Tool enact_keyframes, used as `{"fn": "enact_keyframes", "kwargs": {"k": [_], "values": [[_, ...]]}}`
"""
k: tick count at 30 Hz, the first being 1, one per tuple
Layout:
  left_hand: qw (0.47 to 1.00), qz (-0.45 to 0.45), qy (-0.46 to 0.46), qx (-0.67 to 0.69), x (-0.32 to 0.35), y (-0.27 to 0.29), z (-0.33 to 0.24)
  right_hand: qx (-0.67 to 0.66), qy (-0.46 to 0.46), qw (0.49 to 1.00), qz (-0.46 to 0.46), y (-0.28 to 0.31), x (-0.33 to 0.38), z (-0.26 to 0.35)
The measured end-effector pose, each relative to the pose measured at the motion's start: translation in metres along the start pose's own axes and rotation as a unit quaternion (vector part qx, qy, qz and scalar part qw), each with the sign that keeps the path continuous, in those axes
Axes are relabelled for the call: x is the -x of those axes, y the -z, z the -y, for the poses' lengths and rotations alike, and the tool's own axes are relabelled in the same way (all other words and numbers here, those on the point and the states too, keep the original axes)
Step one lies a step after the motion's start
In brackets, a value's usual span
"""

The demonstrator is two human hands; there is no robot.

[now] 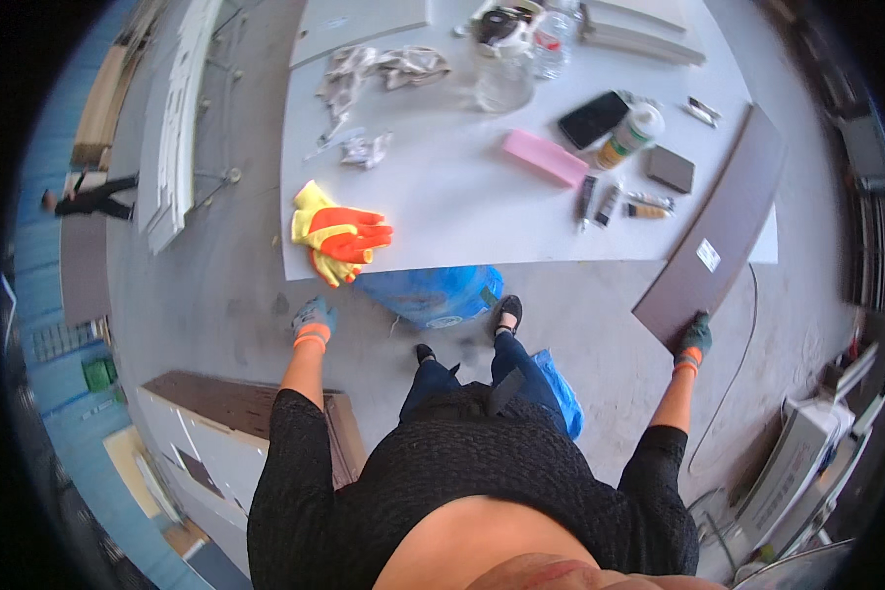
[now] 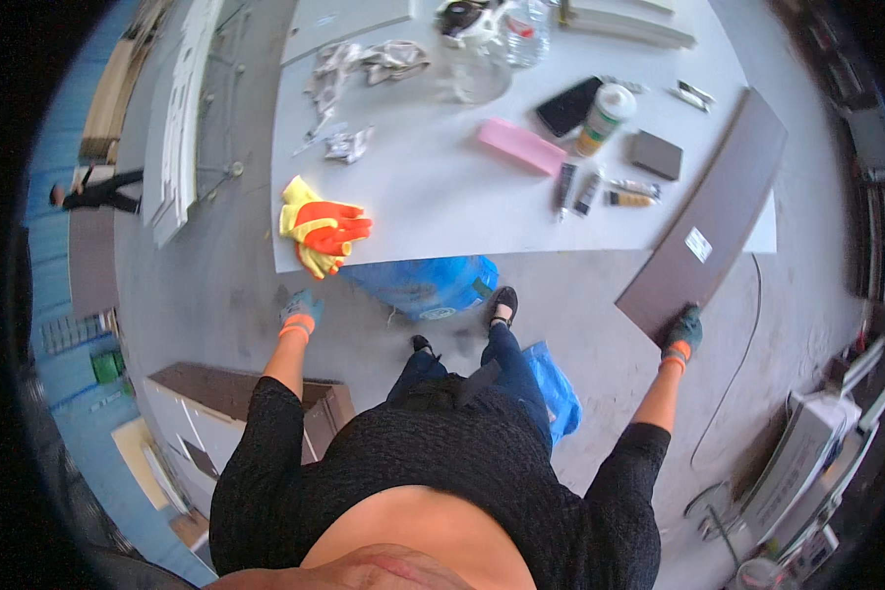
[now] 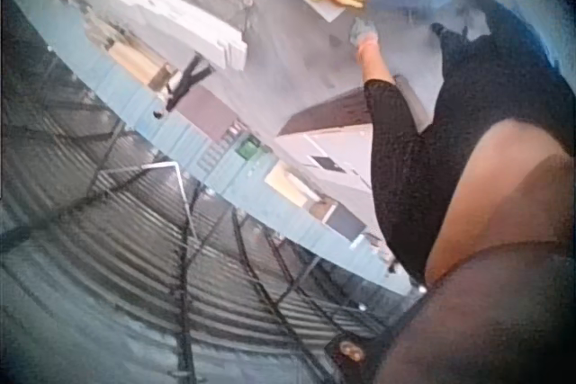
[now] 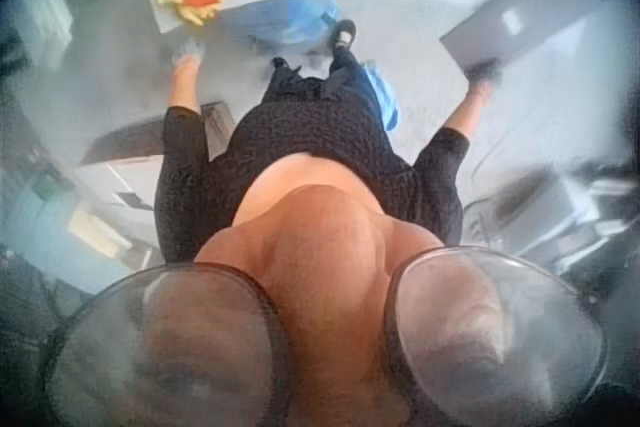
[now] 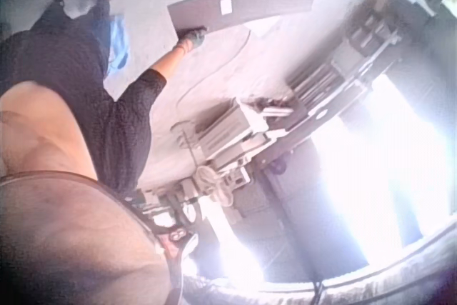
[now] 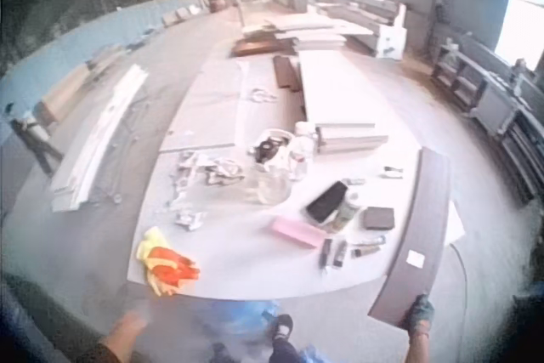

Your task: The person clears a cluttered table by moving items into a blue bag, then uses a yellow utility knife to scrape residue from the surface. They wipe the table with a cloth, pour water from a bottle onto the cloth, and continue wiping until the surface is clean.

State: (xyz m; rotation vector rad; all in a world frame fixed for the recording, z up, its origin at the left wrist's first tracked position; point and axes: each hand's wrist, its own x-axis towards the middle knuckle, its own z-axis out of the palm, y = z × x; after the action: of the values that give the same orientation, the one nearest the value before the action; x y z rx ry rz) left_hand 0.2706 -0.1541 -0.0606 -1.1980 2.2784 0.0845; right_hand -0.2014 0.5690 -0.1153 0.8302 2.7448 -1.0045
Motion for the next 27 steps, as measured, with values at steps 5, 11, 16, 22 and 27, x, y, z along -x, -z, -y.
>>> {"fn": "enact_keyframes", "kwargs": {"k": [5,11,16,22,27], "values": [[1.0,0.009,-0.011,0.018,0.011,-0.019,-0.006,-0.065,-0.05,0.996,0.045,0.009,-0.021,0.0],[0.997,-0.016,-0.016,0.078,0.043,-0.043,0.011,-0.119,-0.097,0.985,0.075,-0.014,-0.008,0.019],[0.977,0.173,0.051,0.115,0.058,-0.037,-0.009,0.618,0.296,0.707,0.176,0.022,-0.057,-0.001],[0.972,0.163,0.082,0.145,0.093,-0.065,0.044,0.357,0.125,0.919,-0.11,-0.004,-0.002,0.059],[0.972,0.089,0.123,0.18,0.124,-0.141,0.126,0.346,0.536,0.754,-0.155,-0.107,0.093,0.103]]}}
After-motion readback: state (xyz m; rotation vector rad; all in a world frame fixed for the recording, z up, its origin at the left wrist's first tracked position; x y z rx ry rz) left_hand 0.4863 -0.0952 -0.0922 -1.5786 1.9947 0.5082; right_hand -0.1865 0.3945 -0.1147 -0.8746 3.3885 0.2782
